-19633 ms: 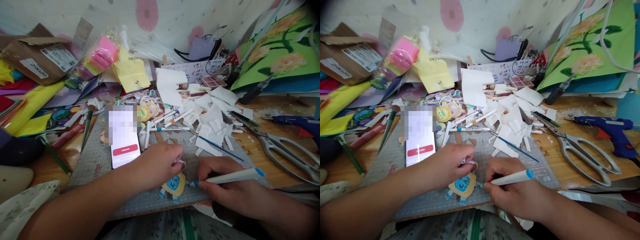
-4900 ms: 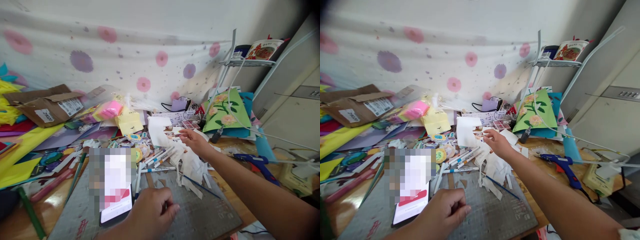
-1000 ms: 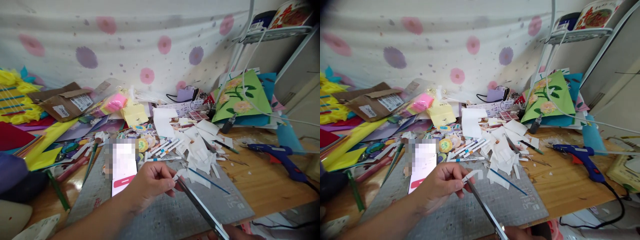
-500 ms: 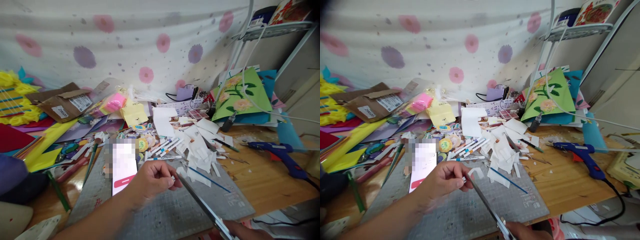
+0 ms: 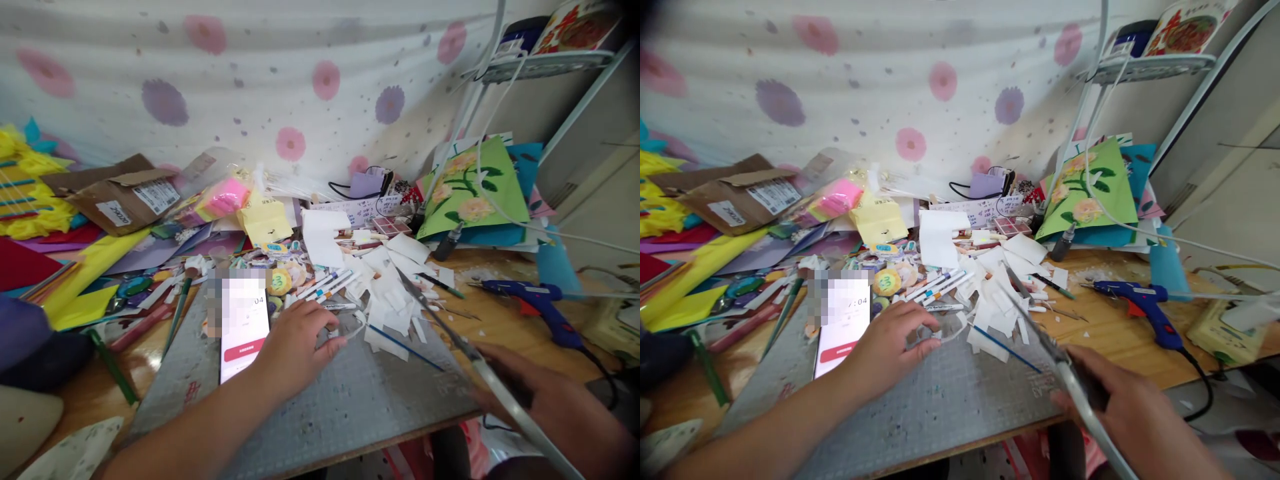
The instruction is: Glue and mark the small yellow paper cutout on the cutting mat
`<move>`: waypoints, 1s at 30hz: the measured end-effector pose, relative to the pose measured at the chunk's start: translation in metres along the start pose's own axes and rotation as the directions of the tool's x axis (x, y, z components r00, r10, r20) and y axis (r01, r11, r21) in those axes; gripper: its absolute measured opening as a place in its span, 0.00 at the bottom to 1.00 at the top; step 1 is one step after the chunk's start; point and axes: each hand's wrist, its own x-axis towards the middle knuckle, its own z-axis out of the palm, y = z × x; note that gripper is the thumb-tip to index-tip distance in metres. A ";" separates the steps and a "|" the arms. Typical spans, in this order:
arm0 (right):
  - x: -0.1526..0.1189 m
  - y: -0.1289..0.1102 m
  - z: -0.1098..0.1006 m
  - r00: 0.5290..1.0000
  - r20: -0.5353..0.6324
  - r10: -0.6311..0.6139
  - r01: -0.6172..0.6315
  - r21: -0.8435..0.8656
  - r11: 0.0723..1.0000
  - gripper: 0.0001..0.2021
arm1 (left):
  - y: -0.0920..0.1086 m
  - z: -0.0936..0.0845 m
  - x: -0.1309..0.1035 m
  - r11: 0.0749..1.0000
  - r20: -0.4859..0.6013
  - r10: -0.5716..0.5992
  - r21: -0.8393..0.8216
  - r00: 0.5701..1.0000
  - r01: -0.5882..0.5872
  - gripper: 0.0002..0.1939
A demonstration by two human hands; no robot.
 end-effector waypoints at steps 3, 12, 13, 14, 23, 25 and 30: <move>0.032 0.010 -0.026 0.992 0.095 0.082 -0.071 -0.118 0.990 0.20 | 0.007 0.012 0.006 0.994 0.008 -0.013 0.110 1.000 0.012 0.20; 0.061 0.051 -0.008 0.998 0.056 0.012 0.008 -0.347 0.938 0.24 | 0.020 0.033 0.019 0.947 0.016 0.054 0.315 0.998 -0.057 0.02; 0.063 0.053 -0.006 0.999 0.051 -0.006 0.023 -0.348 0.937 0.24 | 0.020 0.033 0.019 0.947 0.017 0.052 0.316 0.998 -0.055 0.03; 0.065 0.055 -0.006 0.999 0.046 -0.025 0.039 -0.347 0.937 0.25 | 0.020 0.033 0.019 0.948 0.018 0.052 0.313 0.998 -0.055 0.04; 0.051 0.008 -0.018 0.949 -0.145 -0.279 0.227 -0.300 0.927 0.20 | 0.025 0.017 0.009 0.995 -0.019 0.009 -0.101 1.000 -0.011 0.04; 0.045 -0.031 -0.020 0.933 -0.042 -0.357 0.354 -0.051 0.934 0.17 | 0.028 0.013 0.008 0.984 0.019 -0.026 -0.176 0.999 0.029 0.05; 0.051 -0.105 -0.008 0.876 0.044 -0.481 0.426 0.399 0.812 0.15 | 0.030 0.007 0.005 0.934 0.106 -0.088 -0.337 0.990 0.119 0.06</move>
